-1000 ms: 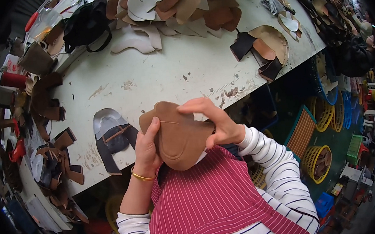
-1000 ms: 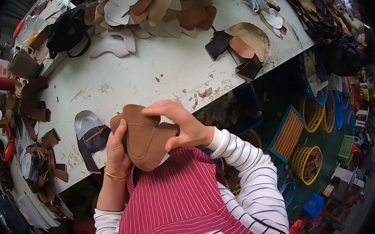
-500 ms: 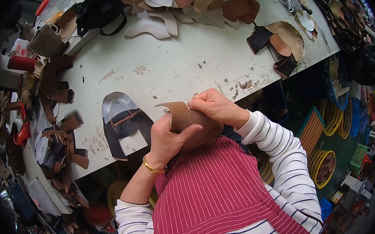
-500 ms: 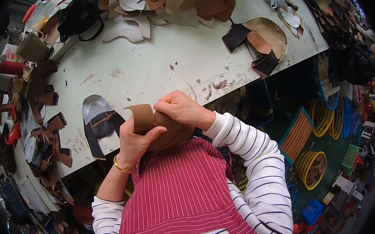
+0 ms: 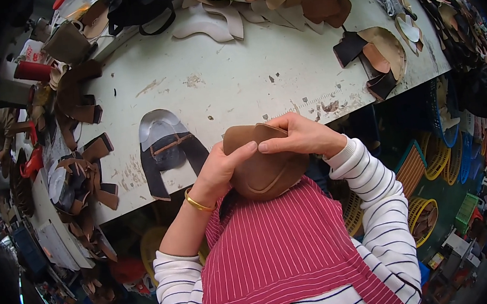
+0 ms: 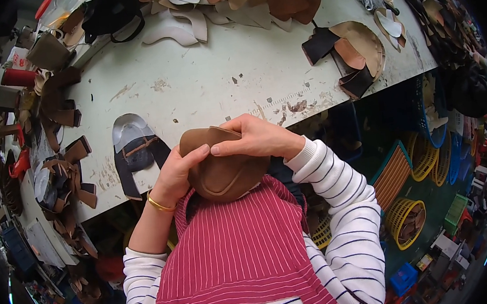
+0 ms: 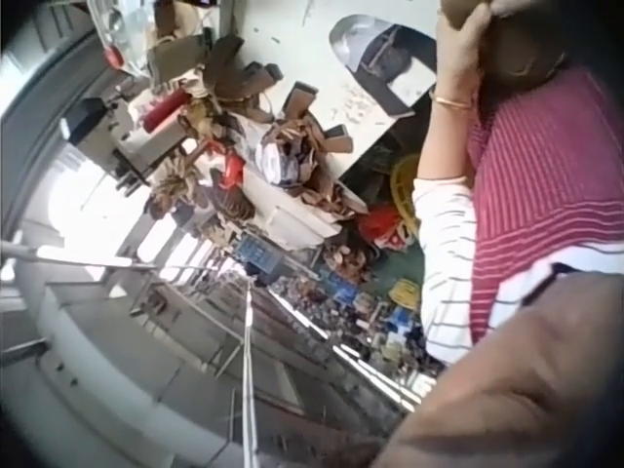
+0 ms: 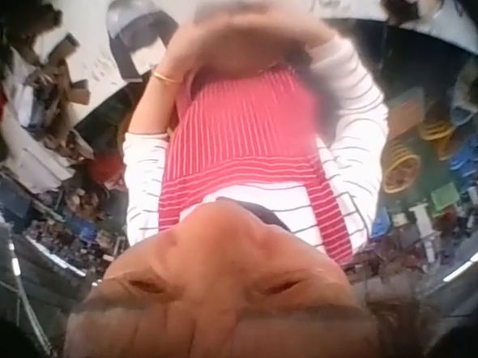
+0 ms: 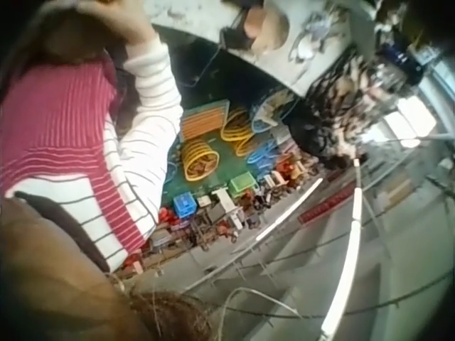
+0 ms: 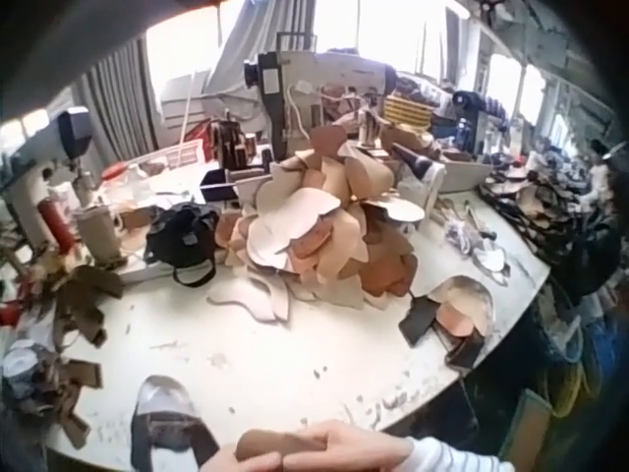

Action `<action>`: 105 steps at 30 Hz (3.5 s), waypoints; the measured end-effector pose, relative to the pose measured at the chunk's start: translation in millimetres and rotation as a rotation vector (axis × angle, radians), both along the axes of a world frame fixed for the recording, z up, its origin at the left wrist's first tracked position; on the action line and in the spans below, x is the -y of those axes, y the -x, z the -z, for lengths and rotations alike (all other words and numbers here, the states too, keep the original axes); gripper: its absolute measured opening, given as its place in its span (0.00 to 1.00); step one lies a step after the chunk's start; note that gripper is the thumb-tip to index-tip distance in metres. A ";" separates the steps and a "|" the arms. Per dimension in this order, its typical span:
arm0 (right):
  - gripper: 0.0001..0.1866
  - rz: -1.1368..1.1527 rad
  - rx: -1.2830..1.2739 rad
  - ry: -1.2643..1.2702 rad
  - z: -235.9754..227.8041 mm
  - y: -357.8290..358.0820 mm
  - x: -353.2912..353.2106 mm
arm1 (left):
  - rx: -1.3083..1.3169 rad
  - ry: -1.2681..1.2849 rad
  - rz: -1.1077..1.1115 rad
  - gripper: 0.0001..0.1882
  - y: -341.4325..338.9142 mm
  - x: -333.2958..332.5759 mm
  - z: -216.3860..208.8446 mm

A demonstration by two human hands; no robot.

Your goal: The person assembles leather pieces, a shoe upper, and lining material by hand, aligning the components at a production workbench.

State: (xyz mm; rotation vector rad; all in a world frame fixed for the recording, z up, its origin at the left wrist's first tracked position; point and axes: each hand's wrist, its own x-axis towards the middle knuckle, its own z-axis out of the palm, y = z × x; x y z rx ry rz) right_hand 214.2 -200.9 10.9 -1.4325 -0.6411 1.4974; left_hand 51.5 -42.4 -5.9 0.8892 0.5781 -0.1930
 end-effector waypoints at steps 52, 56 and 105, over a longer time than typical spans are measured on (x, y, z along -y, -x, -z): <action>0.26 1.272 1.772 0.260 58.6 -200.4 182.2 | 0.056 -1.668 -0.148 0.18 107.3 -111.9 43.2; 0.24 0.932 1.892 -0.010 18.3 -172.4 87.6 | -0.069 -1.920 0.237 0.33 121.7 -110.9 61.9; 0.20 0.237 1.238 -0.445 35.4 16.5 -52.8 | 0.175 0.117 -0.623 0.14 10.3 -15.4 44.2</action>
